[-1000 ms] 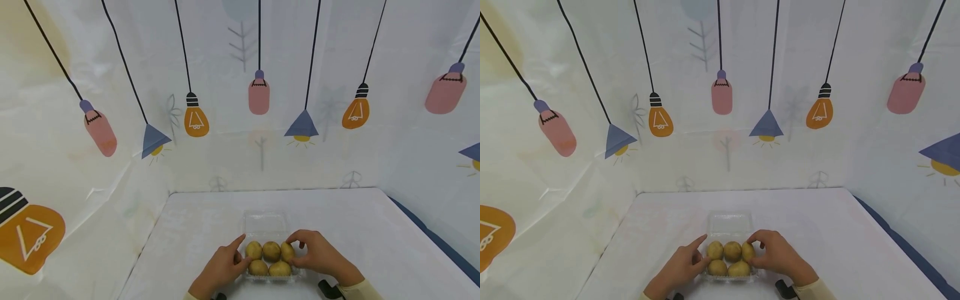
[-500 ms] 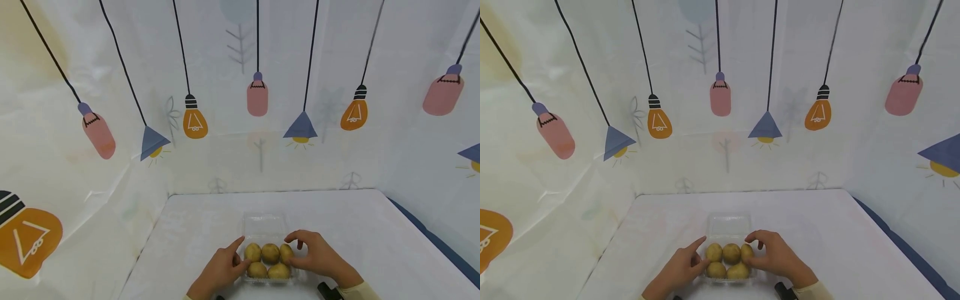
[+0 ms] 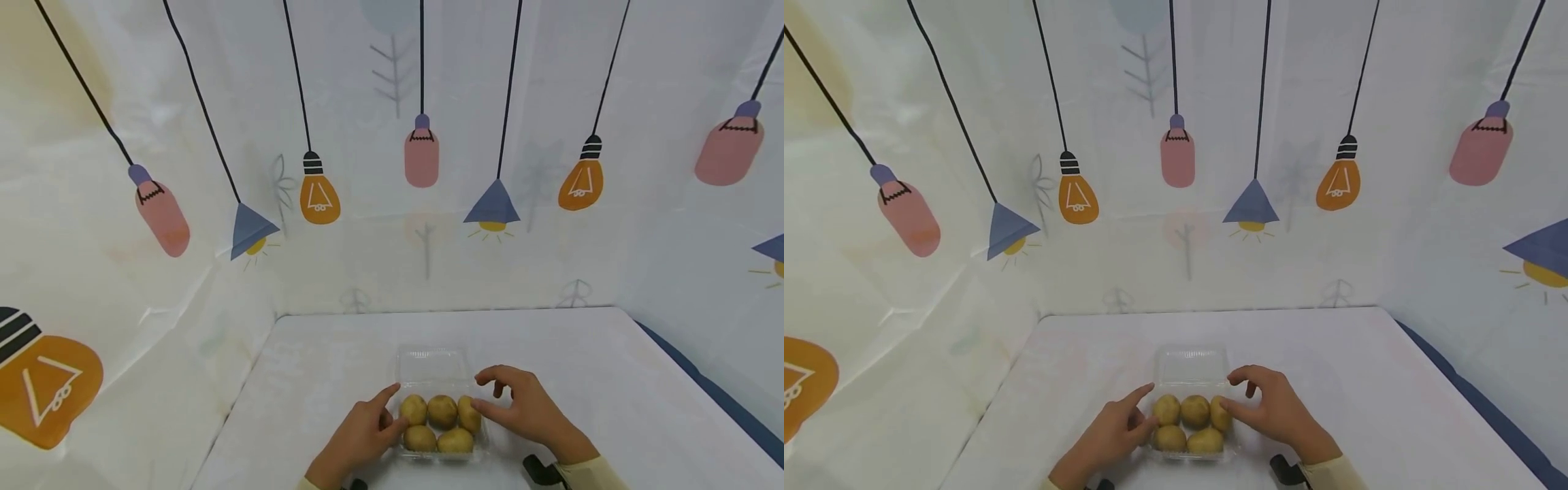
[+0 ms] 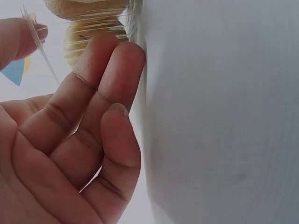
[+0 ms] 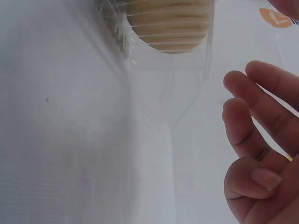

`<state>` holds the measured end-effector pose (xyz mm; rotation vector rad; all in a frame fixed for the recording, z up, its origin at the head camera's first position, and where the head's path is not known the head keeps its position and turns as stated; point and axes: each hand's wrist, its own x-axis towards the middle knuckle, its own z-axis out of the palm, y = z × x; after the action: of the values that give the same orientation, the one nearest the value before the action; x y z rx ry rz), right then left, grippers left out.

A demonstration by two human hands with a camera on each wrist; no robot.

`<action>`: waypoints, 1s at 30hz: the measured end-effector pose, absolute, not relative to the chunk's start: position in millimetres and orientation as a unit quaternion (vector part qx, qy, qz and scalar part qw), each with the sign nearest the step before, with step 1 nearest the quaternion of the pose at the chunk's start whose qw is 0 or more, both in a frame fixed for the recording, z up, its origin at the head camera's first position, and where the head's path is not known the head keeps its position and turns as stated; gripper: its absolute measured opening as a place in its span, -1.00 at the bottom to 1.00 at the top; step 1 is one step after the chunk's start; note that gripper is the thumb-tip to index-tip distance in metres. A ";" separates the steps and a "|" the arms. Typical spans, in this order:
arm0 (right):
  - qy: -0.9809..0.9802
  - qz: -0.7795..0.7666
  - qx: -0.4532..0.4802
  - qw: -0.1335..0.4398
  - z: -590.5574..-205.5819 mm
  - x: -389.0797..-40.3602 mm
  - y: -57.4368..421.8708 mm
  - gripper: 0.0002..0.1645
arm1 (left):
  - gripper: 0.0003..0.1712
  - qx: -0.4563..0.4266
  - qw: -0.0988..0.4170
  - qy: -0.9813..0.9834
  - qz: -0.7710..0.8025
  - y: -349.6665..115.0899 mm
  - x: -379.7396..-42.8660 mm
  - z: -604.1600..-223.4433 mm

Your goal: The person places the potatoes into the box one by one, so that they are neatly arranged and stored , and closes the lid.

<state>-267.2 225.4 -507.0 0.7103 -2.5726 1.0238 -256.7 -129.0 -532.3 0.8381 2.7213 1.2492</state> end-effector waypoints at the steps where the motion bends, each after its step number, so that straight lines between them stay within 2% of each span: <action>1: -0.892 0.355 0.241 0.145 -507.0 -267.2 227.1 -0.60 | -0.25 0.272 0.014 0.874 0.402 -128.8 -256.7 -531.8; 7: -0.894 0.344 0.237 0.160 -505.4 -271.0 233.3 -0.56 | -0.35 0.277 0.003 0.877 0.394 -130.9 -260.1 -526.6; 17: -0.925 0.298 0.199 0.128 -494.0 -273.9 243.9 -0.48 | -0.16 0.230 0.003 0.911 0.343 -145.7 -273.1 -510.5; 24: -0.935 0.265 0.191 0.137 -484.4 -280.3 250.0 -0.43 | -0.23 0.209 -0.034 0.926 0.313 -156.7 -284.8 -494.5; 30: -0.939 0.272 0.182 0.109 -487.8 -289.0 246.9 -0.47 | -0.28 0.193 -0.037 0.934 0.298 -148.8 -295.4 -495.2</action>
<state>-289.0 246.9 -487.8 0.5363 -2.7599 0.7985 -295.4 -148.8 -495.2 0.6213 3.0066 0.9576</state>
